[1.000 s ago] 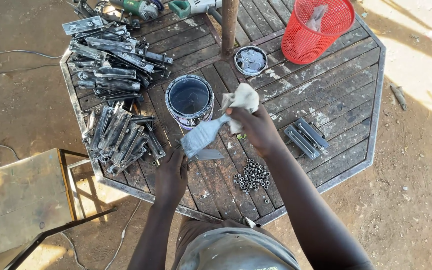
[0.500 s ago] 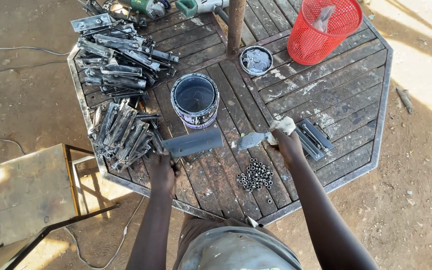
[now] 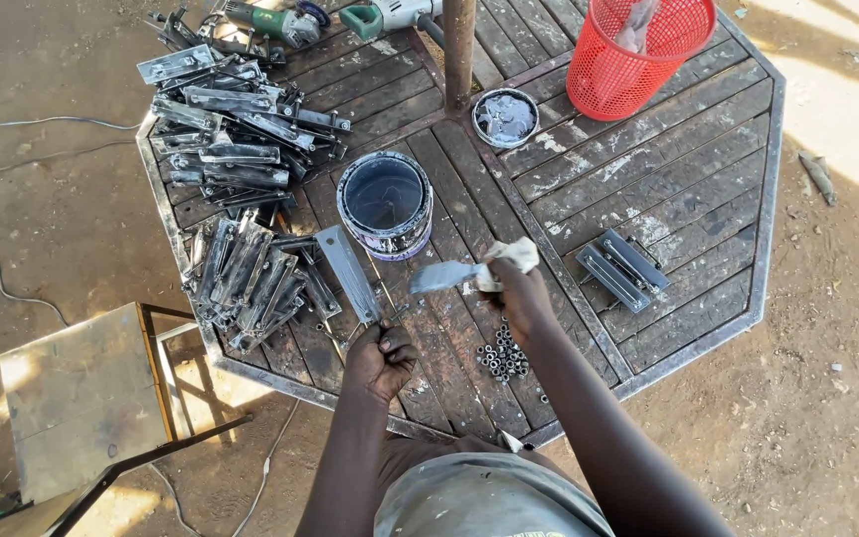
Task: Applying sealant to small metal brackets using an applicator and a cloth.
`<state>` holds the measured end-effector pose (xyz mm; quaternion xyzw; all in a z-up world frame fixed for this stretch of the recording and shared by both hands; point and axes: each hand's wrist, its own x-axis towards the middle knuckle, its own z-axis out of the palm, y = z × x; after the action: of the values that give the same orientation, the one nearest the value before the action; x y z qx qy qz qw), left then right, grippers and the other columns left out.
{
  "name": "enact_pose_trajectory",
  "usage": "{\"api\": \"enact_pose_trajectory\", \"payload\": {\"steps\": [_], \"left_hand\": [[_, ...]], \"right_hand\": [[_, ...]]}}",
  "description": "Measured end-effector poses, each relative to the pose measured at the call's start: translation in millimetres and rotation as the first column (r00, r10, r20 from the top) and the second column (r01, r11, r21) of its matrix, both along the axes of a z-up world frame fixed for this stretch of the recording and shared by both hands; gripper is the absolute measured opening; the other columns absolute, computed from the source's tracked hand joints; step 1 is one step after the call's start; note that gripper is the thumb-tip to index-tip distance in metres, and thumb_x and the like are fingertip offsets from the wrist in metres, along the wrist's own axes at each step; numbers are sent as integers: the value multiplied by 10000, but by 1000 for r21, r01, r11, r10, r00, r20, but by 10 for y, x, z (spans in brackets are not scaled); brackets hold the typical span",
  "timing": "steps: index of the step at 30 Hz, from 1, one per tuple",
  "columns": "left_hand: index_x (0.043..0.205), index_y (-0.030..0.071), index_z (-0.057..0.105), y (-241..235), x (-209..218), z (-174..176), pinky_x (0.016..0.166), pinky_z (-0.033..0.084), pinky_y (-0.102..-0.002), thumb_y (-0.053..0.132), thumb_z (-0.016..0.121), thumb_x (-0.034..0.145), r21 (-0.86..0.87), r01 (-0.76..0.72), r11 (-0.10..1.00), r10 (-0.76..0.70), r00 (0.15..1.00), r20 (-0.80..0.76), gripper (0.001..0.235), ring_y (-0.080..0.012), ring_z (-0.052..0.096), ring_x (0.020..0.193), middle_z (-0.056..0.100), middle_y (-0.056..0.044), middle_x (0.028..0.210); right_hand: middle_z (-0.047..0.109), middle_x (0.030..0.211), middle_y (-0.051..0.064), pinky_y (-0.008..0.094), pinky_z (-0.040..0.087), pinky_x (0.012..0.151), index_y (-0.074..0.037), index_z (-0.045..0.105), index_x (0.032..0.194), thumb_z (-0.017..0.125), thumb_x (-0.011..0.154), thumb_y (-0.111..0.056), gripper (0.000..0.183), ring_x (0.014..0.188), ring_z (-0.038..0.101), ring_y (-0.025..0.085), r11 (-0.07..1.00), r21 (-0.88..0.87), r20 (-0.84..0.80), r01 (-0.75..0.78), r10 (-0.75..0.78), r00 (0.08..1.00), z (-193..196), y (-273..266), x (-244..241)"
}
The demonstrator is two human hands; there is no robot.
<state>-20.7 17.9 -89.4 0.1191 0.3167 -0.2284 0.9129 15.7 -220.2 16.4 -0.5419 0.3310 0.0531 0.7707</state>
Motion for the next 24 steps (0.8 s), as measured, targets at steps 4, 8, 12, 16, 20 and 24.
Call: {"api": "enact_pose_trajectory", "payload": {"steps": [4,8,12,16,20,24], "left_hand": [[916,165,539,-44,0,-45,506,262,-172,95,452,1011,-2,2,1000,-2,1000,14,147,1,385,508,302,134,624],[897,163,516,-121,-13,-50,506,280,-171,114,432,1032,-9,24,1000,-24,1000,-4,166,-8,385,517,315,119,635],[864,162,497,-208,-82,-53,512,252,-146,114,441,1034,40,90,995,-90,996,7,185,5,366,530,298,137,647],[885,150,499,-220,-112,-175,513,272,-145,110,434,1047,-38,62,997,-63,998,-8,180,2,380,542,304,142,674],[910,136,534,-223,-99,-132,510,275,-156,115,457,1043,-128,56,990,-51,998,36,155,-2,375,539,299,131,678],[919,132,557,-212,-19,-122,503,288,-174,108,478,1033,-246,66,967,-54,997,57,140,-19,387,528,308,111,675]], "right_hand": [[650,797,101,302,441,509,-48,598,1011,758,827,-202,288,589,711,238,993,-69,58,-100,104,993,57,219,121],[669,753,152,306,434,505,-12,631,1014,741,814,-188,289,561,708,247,987,-77,94,-138,145,985,104,336,256],[685,827,173,299,471,554,-6,629,1132,703,898,-235,335,605,710,244,982,-91,179,-168,182,967,225,273,597],[648,805,138,262,444,528,6,585,1099,673,881,-209,319,612,705,232,998,1,282,-66,63,957,1045,261,706],[649,857,171,286,508,597,-11,518,1168,659,887,-174,355,701,712,274,967,257,246,-1,-65,967,1066,178,672],[588,922,195,285,492,582,54,451,1244,601,942,-171,406,730,668,260,948,317,123,28,-71,990,1014,344,309]]}}
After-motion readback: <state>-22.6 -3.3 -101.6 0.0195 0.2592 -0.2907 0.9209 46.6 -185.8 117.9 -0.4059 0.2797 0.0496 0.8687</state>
